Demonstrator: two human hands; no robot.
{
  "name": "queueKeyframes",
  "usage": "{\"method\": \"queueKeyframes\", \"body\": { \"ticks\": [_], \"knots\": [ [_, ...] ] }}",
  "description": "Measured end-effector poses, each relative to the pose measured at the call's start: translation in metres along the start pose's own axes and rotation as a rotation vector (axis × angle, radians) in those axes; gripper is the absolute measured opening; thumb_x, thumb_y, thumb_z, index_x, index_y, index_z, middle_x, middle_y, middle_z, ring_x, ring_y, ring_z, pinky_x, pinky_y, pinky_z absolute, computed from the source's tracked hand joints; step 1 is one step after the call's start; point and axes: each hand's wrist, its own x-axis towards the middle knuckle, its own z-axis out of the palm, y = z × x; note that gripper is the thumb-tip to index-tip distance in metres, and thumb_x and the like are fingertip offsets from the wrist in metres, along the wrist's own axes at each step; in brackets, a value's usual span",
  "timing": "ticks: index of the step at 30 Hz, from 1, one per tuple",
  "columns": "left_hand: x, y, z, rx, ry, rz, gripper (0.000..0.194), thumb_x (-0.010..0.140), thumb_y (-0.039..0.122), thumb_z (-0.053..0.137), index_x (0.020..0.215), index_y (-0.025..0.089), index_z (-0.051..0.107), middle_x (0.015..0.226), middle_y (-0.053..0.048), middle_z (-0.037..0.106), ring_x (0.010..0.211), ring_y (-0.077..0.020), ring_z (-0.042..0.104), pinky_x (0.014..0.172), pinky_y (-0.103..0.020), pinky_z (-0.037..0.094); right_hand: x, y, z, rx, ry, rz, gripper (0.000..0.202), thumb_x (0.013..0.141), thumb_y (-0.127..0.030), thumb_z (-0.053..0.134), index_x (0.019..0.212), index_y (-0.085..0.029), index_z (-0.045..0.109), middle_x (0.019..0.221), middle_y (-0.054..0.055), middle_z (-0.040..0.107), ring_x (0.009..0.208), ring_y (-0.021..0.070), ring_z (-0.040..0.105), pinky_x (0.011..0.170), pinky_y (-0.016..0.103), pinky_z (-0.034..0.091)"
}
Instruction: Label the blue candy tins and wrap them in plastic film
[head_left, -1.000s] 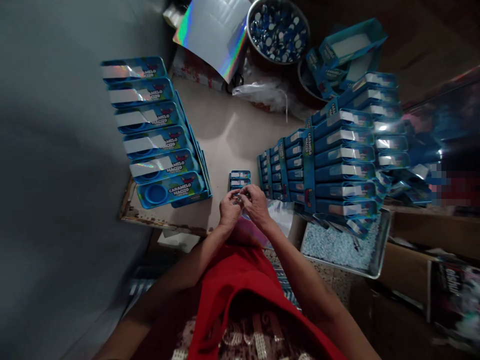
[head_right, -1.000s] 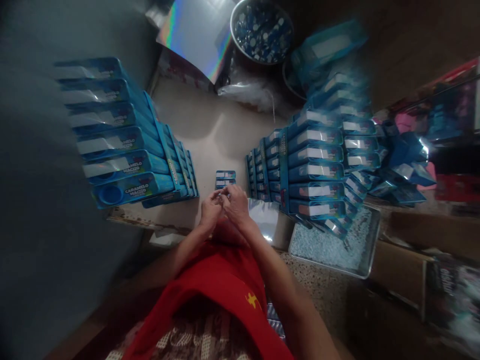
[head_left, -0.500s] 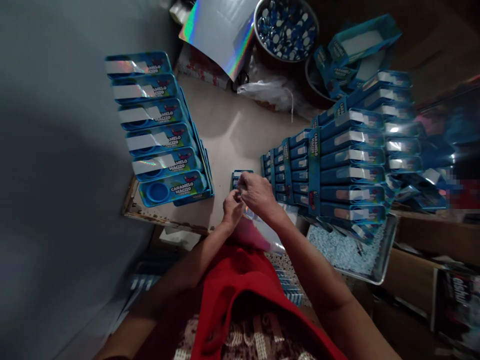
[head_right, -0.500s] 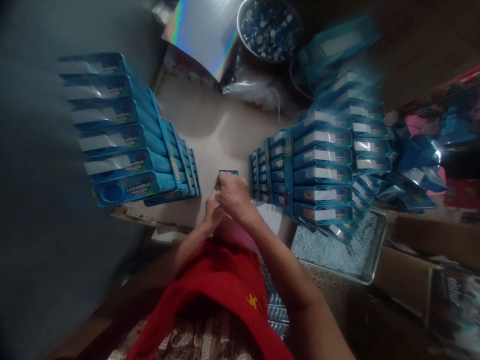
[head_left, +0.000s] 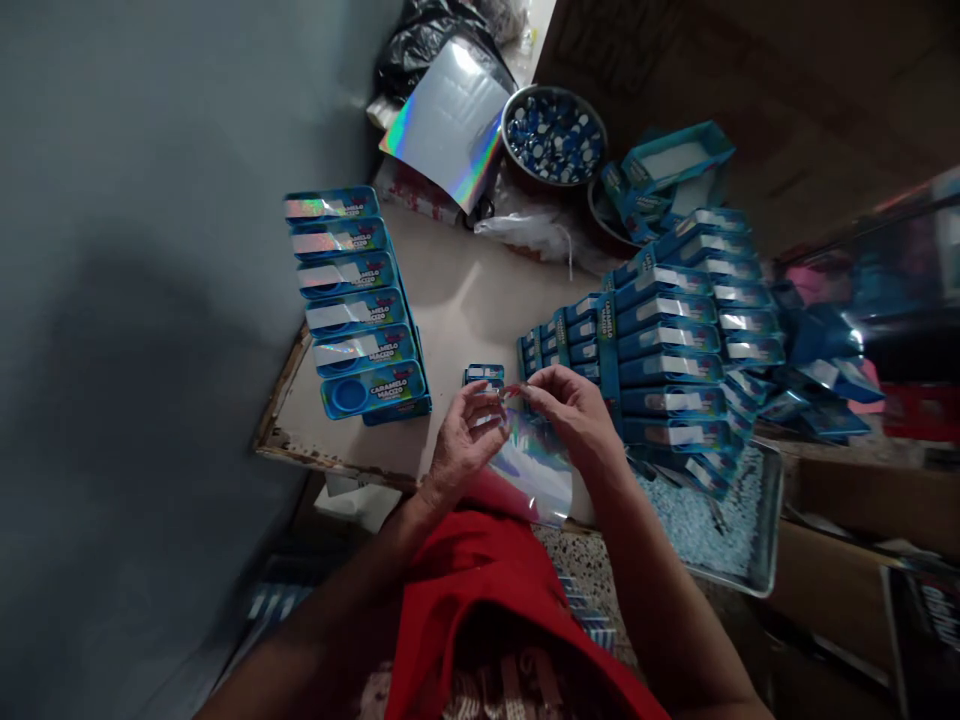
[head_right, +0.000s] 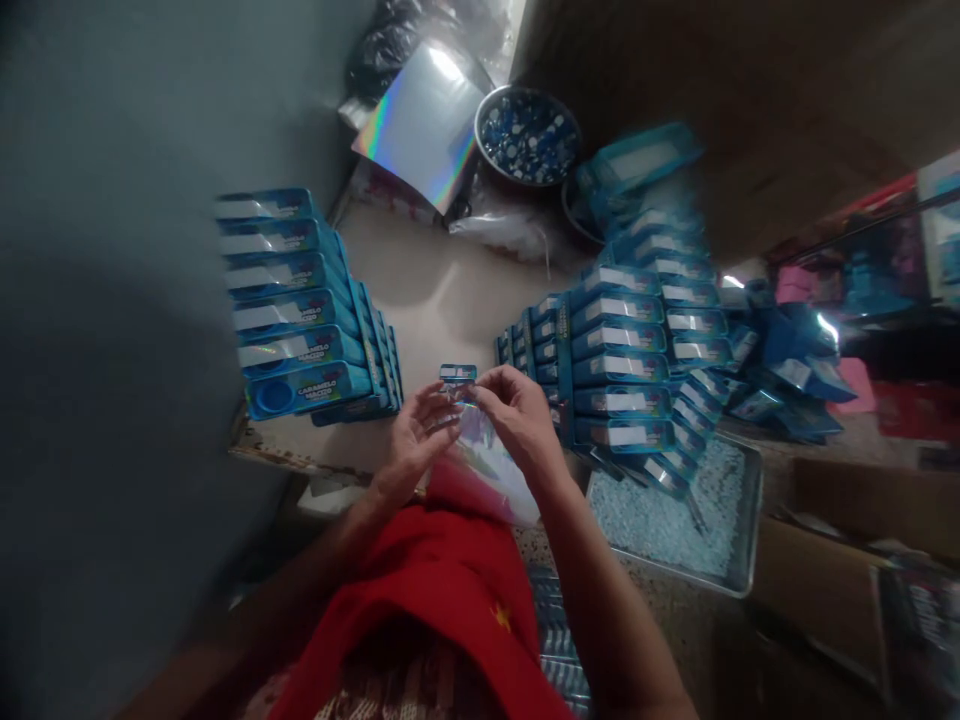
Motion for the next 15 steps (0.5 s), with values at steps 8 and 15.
{"method": "queueKeyframes", "body": {
  "ticks": [8, 15],
  "knots": [
    [-0.008, 0.031, 0.016, -0.190, 0.037, -0.103, 0.048, 0.069, 0.027, 0.089, 0.108, 0.019, 0.062, 0.101, -0.005, 0.073, 0.094, -0.0188, 0.073, 0.089, -0.033, 0.059, -0.045, -0.027, 0.002, -0.194, 0.133, -0.069, 0.012, 0.083, -0.030, 0.069, 0.080, -0.019, 0.064, 0.071, -0.002, 0.061, 0.063, 0.0119, 0.050, 0.057, 0.026, 0.039],
    [-0.024, 0.056, 0.011, -0.199, 0.121, -0.217, 0.028, 0.074, 0.033, 0.082, 0.090, 0.015, 0.067, 0.082, -0.005, 0.076, 0.067, -0.0157, 0.072, 0.068, -0.029, 0.061, -0.054, -0.029, 0.003, -0.156, 0.164, -0.055, 0.014, 0.081, -0.030, 0.070, 0.077, -0.019, 0.063, 0.067, -0.002, 0.059, 0.061, 0.0118, 0.050, 0.055, 0.025, 0.038]
  ]
}}
